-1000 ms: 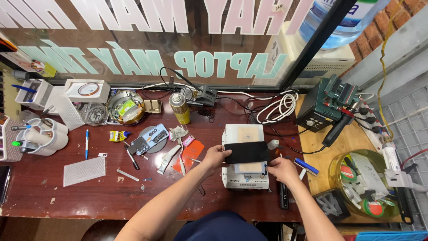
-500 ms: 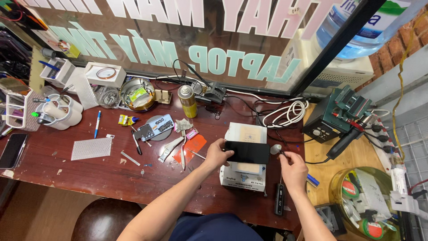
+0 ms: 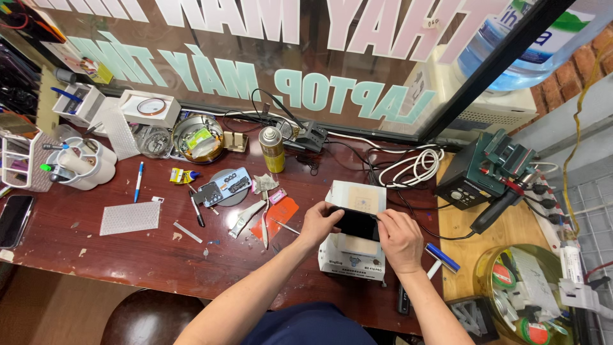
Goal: The person disassembles a smartphone, removes the battery, and uses a plastic pry tool to separate the screen from the frame. They then reposition the device and continue manipulating internal components on a cluttered workbench.
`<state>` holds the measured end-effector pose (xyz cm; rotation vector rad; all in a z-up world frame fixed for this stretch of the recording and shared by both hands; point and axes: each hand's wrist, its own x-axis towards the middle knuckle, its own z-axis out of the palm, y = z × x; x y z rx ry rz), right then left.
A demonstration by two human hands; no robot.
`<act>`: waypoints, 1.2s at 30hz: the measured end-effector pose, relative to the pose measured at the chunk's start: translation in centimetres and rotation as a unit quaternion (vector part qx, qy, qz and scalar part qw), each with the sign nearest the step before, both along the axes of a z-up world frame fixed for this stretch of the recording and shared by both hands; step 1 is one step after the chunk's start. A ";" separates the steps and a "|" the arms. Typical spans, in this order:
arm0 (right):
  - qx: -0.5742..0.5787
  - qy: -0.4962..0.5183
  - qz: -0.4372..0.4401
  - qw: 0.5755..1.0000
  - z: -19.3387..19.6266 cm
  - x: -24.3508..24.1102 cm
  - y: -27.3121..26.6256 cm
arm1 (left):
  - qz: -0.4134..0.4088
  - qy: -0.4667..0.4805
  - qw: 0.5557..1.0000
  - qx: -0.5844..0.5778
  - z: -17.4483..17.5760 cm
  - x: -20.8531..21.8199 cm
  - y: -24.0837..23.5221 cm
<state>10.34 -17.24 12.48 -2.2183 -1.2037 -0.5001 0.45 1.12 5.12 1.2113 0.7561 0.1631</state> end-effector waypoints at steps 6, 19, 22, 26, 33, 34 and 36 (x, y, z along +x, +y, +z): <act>-0.010 -0.036 0.002 0.999 0.3 -0.6 -0.9 | 0.010 0.010 1.000 0.010 1.9 -0.1 -0.5; -0.025 -0.066 -0.017 0.997 0.8 -1.7 -1.0 | -0.003 -0.003 1.000 0.023 1.1 0.5 -0.4; -0.030 -0.063 -0.020 0.997 0.8 -1.8 -1.0 | 0.003 -0.012 1.000 0.024 0.9 0.6 -0.4; -0.043 -0.052 -0.017 0.998 1.1 -1.7 -1.0 | 0.005 -0.013 1.000 0.025 0.7 0.7 -0.5; -0.078 0.010 0.019 0.997 2.2 -0.3 -0.9 | 0.009 -0.020 0.999 0.025 0.9 0.7 -0.6; -0.080 0.017 0.019 0.996 2.3 -0.2 -0.9 | 0.010 -0.021 0.999 0.025 0.9 0.7 -0.6; -0.084 0.032 0.019 0.996 2.4 0.0 -0.9 | 0.007 -0.012 0.999 0.030 1.0 0.7 -0.6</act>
